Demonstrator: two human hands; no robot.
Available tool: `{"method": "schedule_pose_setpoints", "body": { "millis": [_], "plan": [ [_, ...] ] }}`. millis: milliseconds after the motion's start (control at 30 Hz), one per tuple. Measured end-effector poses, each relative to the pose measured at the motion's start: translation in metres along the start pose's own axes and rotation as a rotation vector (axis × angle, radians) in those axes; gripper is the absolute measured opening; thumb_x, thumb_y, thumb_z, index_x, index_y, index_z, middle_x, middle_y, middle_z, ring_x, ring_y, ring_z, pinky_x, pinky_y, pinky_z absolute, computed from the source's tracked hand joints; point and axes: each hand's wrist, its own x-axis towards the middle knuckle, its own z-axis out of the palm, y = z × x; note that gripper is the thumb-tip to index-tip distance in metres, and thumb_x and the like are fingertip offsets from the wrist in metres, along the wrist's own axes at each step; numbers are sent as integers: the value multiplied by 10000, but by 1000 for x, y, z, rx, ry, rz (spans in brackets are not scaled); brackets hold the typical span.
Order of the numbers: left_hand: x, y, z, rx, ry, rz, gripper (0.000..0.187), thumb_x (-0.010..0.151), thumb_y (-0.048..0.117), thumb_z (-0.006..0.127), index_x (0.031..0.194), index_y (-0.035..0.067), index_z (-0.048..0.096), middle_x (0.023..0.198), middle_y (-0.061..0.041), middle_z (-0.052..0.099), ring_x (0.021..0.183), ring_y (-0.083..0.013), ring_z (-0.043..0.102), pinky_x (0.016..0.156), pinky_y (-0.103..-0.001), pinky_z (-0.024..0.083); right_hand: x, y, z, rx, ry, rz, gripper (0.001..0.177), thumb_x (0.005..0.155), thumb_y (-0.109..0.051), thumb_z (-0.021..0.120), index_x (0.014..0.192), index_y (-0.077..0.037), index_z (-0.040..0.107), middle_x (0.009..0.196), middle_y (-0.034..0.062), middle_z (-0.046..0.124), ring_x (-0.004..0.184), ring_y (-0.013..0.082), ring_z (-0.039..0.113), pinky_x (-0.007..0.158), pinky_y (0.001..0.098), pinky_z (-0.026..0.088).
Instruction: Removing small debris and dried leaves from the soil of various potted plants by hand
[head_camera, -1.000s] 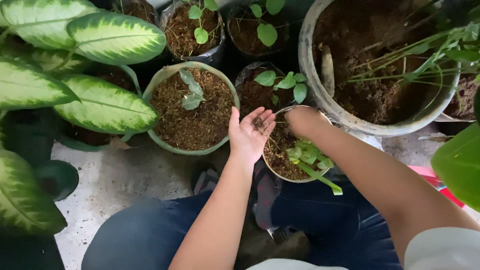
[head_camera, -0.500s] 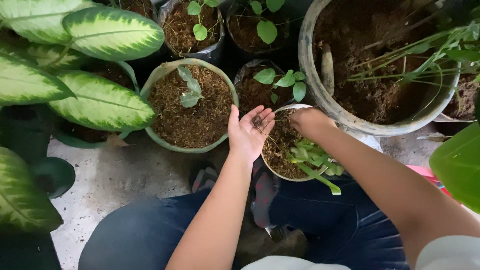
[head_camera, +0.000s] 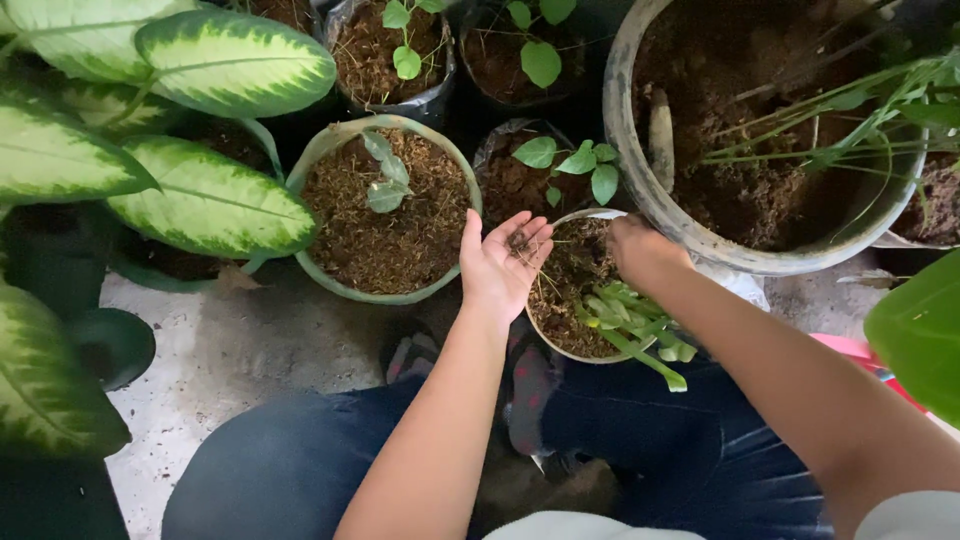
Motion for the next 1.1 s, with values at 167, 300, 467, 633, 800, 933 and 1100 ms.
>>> {"method": "schedule_pose_setpoints", "body": {
  "millis": [167, 300, 467, 633, 800, 933, 1100],
  "plan": [
    [2, -2, -1, 7, -4, -1, 798, 993, 671, 402, 1240, -66, 582, 1172, -217, 661, 1095, -326, 657, 986, -439, 538, -12, -16, -31, 310, 29, 58, 250, 1019, -305, 522, 1193, -143, 603, 1202, 130, 684, 1019, 365, 699, 891, 511, 557],
    [2, -1, -2, -1, -7, -6, 798, 992, 670, 401, 1243, -67, 577, 1178, -218, 660, 1101, -325, 658, 994, -438, 537, -9, -22, -36, 379, 4, 71, 229, 1022, -308, 506, 1144, -136, 594, 1137, 155, 672, 973, 374, 696, 870, 513, 539],
    [3, -1, -4, -1, 1, -16, 807, 987, 679, 399, 1253, -63, 574, 1192, -219, 656, 1101, -326, 657, 993, -434, 535, -21, -26, -36, 298, 172, -197, 192, 989, -252, 583, 1095, -98, 626, 1056, 161, 718, 975, 369, 696, 845, 496, 558],
    [4, -2, -6, 3, -3, -14, 812, 990, 680, 402, 1265, -65, 573, 1205, -221, 647, 1104, -330, 655, 998, -441, 534, -47, -26, -90, 375, 242, -217, 145, 1009, -183, 633, 1059, -47, 624, 966, 174, 707, 856, 320, 706, 786, 433, 575],
    [5, -5, -3, 0, 11, -33, 818, 983, 679, 402, 1265, -70, 572, 1199, -230, 654, 1094, -344, 658, 989, -446, 536, -67, -26, -116, 625, 371, -173, 146, 951, -158, 664, 1015, -27, 668, 855, 162, 713, 739, 305, 709, 663, 419, 544],
    [2, -3, 0, 5, 21, -32, 816, 984, 677, 404, 1259, -72, 578, 1194, -232, 659, 1090, -344, 660, 984, -445, 539, -71, -30, -125, 602, 313, -92, 156, 947, -173, 672, 1019, -34, 679, 868, 158, 728, 739, 308, 712, 665, 420, 547],
    [5, -1, 0, 4, 20, -26, 807, 986, 672, 410, 1241, -71, 598, 1184, -226, 664, 1089, -343, 664, 978, -443, 549, -76, -31, -124, 574, 467, -169, 153, 954, -178, 688, 1015, -39, 678, 882, 168, 722, 755, 325, 708, 675, 428, 549]
  ]
}}
